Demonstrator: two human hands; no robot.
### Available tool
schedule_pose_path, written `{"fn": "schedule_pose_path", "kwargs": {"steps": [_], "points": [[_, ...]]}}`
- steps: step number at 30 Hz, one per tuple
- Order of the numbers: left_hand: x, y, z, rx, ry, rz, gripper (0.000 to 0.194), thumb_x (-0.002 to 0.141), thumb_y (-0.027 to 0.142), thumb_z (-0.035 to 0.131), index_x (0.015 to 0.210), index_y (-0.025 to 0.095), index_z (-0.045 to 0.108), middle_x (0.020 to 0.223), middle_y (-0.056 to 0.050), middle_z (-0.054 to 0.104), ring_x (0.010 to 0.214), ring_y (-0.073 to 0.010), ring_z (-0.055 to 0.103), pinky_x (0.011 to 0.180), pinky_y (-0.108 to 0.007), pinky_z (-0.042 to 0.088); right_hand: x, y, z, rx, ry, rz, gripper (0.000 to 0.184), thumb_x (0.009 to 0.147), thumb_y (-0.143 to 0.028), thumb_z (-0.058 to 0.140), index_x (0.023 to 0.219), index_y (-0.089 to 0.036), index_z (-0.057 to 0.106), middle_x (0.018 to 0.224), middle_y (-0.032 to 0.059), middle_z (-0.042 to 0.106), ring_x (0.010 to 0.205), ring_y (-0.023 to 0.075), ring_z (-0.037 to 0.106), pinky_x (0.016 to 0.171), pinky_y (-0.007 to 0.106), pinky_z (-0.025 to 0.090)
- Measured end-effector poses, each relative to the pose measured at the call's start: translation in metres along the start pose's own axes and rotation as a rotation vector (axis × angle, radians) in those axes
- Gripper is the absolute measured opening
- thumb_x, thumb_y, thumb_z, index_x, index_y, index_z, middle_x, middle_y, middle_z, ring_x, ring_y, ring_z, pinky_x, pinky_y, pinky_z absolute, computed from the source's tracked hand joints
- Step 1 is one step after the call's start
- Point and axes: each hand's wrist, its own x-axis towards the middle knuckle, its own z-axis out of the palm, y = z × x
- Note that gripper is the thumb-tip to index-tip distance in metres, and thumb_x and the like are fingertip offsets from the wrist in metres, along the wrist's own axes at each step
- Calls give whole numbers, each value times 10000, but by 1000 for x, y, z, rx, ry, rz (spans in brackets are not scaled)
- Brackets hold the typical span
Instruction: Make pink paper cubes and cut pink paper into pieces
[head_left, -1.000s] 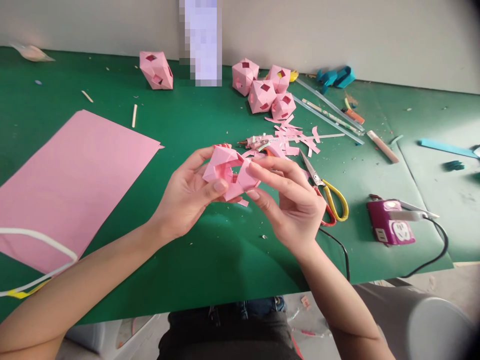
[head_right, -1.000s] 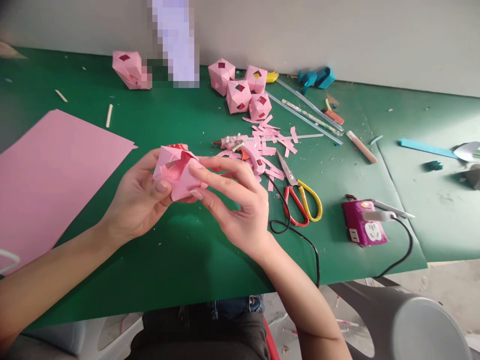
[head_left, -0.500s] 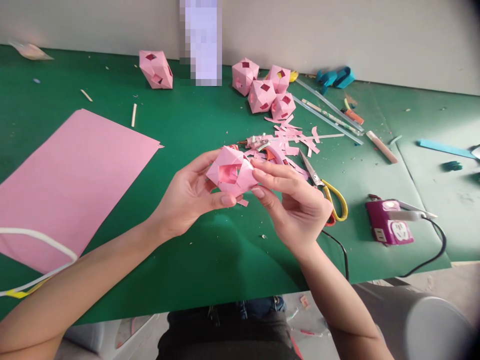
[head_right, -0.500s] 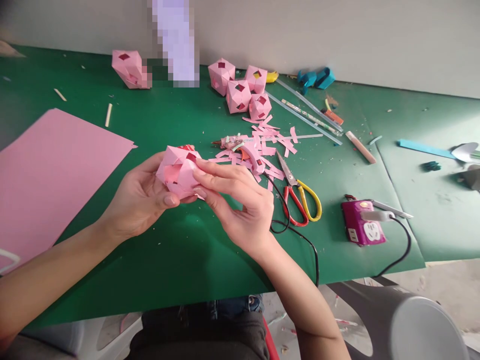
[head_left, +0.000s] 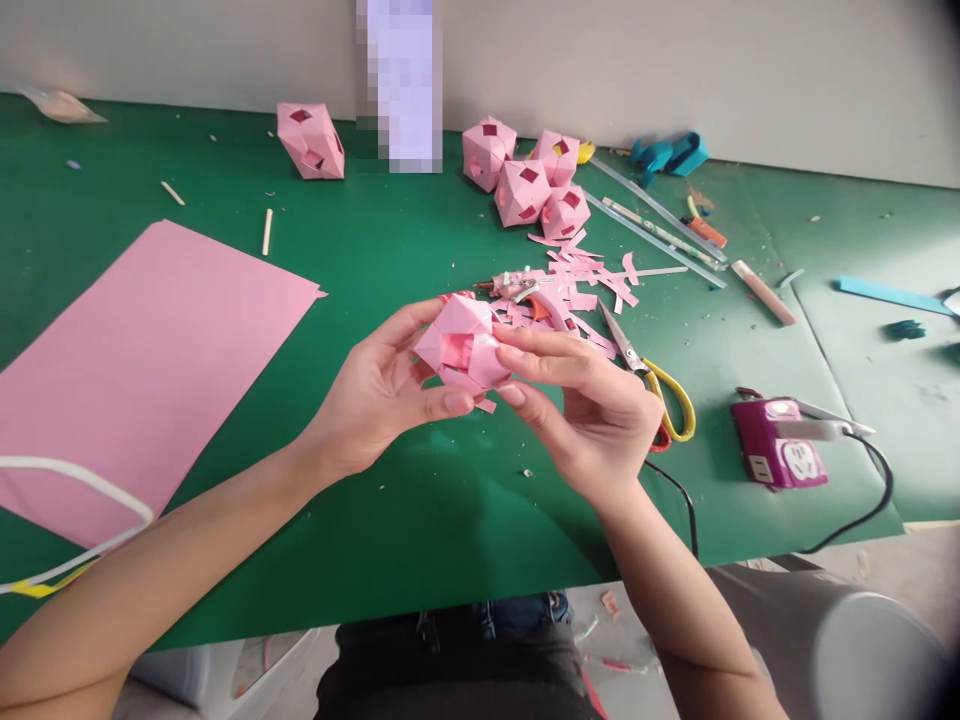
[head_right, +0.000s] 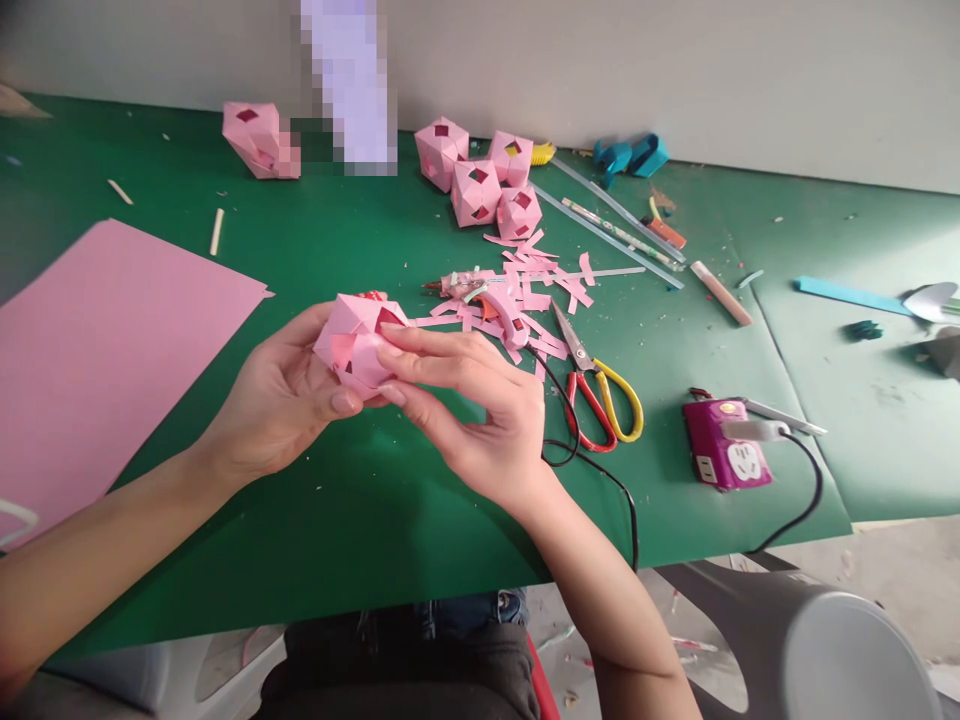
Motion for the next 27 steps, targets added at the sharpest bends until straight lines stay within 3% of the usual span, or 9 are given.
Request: {"fn": "schedule_pose_path", "kwargs": {"steps": [3,7,10,13,16,19,22,25,27], "points": [[-1,1,-3,27,-62,6,648,777,295,924,1368,374,670,1292,-25,726,1100,-244,755,852,-345,700,0,-2,1,82,21,40,290,886,-119,798,1106,-308,800,1143,4,828,1061,233,792,964,442,660],[1,10,-7,101,-87,93,497,880,495,812,1349,385,689,1494,-27,634,1383,-327,618,1007,-432,656,-1,-4,0,127,-21,29,316,870,-101,784,1119,-296,785,1074,4,834,1050,248,792,948,464,665],[2,16,-10,136,-107,133,333,923,406,781,1250,355,744,1464,-34,662,1344,-322,649,1016,-478,649,-1,-4,-1,170,-73,2,378,847,-65,760,1158,-279,769,1085,15,830,1063,260,785,942,477,660],[0,18,-10,160,-110,96,193,915,274,788,1102,321,786,1351,-40,731,1114,-280,760,798,-395,704,0,-4,-2,205,-102,-1,411,830,-49,743,1178,-268,758,1112,28,819,1065,259,776,924,464,654],[-1,16,-7,168,-43,132,128,926,236,773,1031,307,792,1271,-22,762,1023,-231,780,733,-319,698,0,-5,-1,160,-79,4,375,844,-78,732,1170,-262,756,1117,41,800,1057,253,762,943,466,637],[-1,13,-4,179,15,186,115,929,224,768,1017,295,788,1252,-16,763,1081,-218,769,776,-291,698,0,-5,1,-14,-47,20,328,858,-208,799,1176,-267,746,1166,65,770,1114,269,726,979,491,616],[-1,10,-3,196,17,255,134,925,208,768,1040,276,783,1269,-18,749,1119,-211,760,896,-329,693,-1,-5,4,-143,-44,47,323,853,-294,846,1158,-273,741,1147,69,765,1090,260,714,857,436,641],[-3,10,-3,198,26,270,161,948,205,737,1083,285,774,1311,-18,731,1173,-231,744,946,-381,684,-2,-6,5,-72,-31,107,250,889,-278,808,1130,-265,744,1098,62,764,1003,226,718,654,339,625],[-4,11,-2,216,66,227,159,952,200,730,1074,295,769,1329,-19,726,1207,-242,727,971,-400,670,-3,-6,6,-15,-12,132,250,891,-257,802,1133,-264,742,1100,62,761,1004,218,714,608,311,613]]}}
